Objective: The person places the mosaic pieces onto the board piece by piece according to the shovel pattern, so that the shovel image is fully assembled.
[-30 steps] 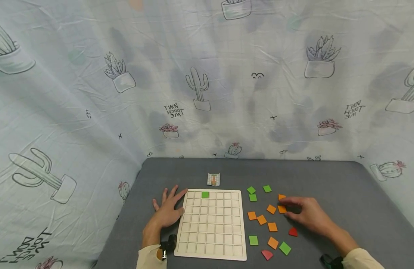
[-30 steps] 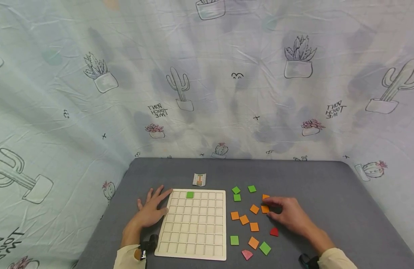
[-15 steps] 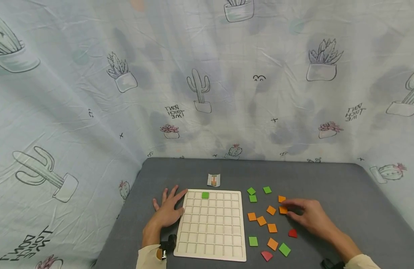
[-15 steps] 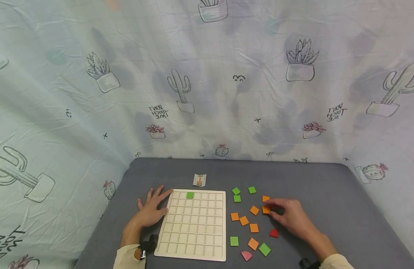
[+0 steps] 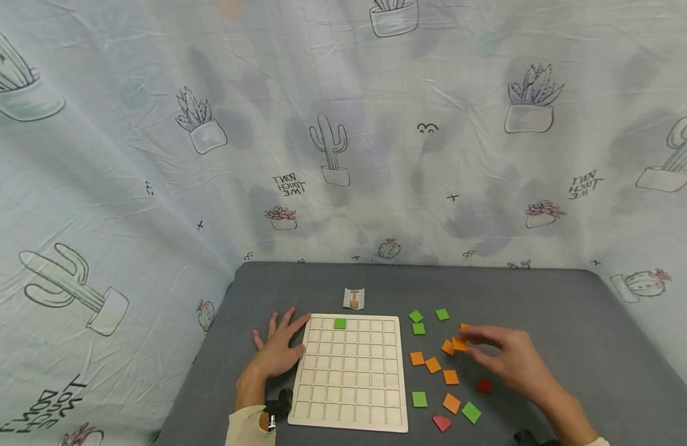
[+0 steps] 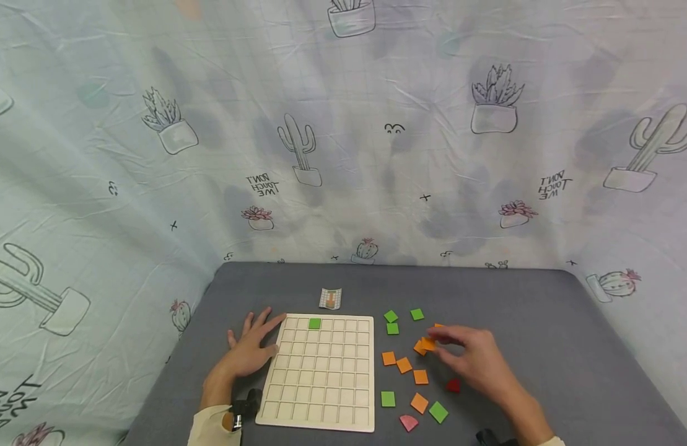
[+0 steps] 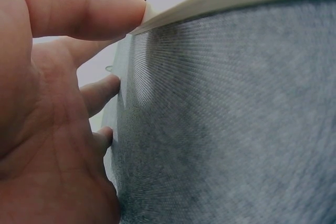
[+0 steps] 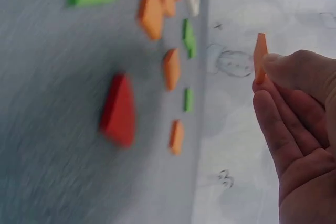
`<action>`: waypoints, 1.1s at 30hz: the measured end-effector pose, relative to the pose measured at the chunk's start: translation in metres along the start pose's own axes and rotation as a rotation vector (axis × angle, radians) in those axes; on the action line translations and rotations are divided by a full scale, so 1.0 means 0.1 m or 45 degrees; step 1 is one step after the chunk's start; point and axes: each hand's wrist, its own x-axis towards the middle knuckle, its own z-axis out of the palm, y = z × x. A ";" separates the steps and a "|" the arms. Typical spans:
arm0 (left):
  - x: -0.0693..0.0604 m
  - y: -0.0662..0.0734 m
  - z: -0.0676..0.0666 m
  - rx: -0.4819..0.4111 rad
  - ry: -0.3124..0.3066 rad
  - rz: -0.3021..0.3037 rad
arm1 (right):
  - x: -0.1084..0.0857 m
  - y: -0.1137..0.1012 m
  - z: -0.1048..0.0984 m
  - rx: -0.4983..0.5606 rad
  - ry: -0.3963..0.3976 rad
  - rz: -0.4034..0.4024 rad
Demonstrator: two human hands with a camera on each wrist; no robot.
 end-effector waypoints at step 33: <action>0.00 -0.03 0.00 -0.009 -0.014 -0.011 | 0.49 -0.62 0.52 0.170 -0.067 -0.048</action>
